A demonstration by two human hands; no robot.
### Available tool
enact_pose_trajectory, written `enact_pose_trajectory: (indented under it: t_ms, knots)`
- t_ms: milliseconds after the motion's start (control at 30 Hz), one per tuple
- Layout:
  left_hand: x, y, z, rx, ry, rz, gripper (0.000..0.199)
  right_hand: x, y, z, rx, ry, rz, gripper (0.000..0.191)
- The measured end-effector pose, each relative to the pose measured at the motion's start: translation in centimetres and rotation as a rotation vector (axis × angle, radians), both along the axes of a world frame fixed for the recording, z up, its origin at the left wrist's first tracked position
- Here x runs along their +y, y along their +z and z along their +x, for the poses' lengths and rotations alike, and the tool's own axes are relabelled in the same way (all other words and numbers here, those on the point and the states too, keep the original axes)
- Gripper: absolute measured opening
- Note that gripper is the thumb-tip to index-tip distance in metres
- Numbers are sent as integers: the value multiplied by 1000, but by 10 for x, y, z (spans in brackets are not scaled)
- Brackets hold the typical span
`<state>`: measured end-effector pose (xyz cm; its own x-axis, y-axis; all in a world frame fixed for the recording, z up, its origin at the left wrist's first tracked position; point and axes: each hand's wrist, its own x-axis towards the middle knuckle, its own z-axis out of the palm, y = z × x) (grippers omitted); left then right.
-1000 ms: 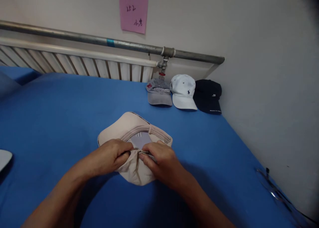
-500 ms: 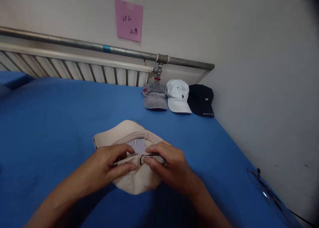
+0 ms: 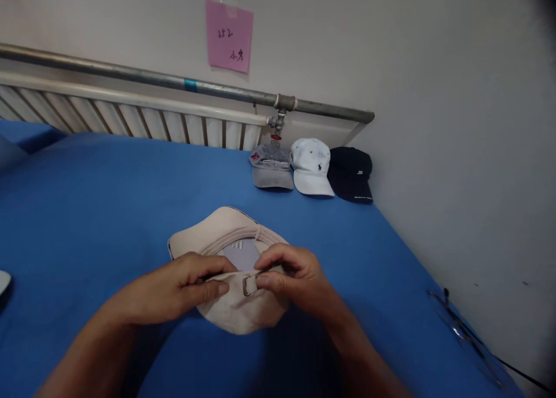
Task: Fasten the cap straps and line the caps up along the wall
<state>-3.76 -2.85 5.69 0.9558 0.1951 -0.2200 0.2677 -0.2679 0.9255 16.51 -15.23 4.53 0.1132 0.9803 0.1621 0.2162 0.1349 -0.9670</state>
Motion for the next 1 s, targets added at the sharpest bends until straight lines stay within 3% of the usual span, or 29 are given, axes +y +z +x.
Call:
enact_pose_trajectory:
  t_ms: [133,433,533,633,733,867,1000]
  knots:
    - [0,0,1,-37,49,-306,27,-1,2,-3,-21,40,18,7]
    - [2,-9,4,-69,110,-686,33,-3,4,-6,-192,7,160,6]
    - [2,-8,6,-48,125,-616,29,-3,4,-5,-239,-40,201,6]
    - [2,-2,7,-30,157,-389,19,-3,3,-3,-242,-112,217,5]
    - [3,3,5,-5,111,-175,18,-3,4,-2,-230,-132,211,6]
    - [10,5,-6,-12,23,-131,18,-7,6,3,-224,-84,160,5]
    - [18,6,-17,-47,26,-119,19,-11,5,13,-111,-85,80,7]
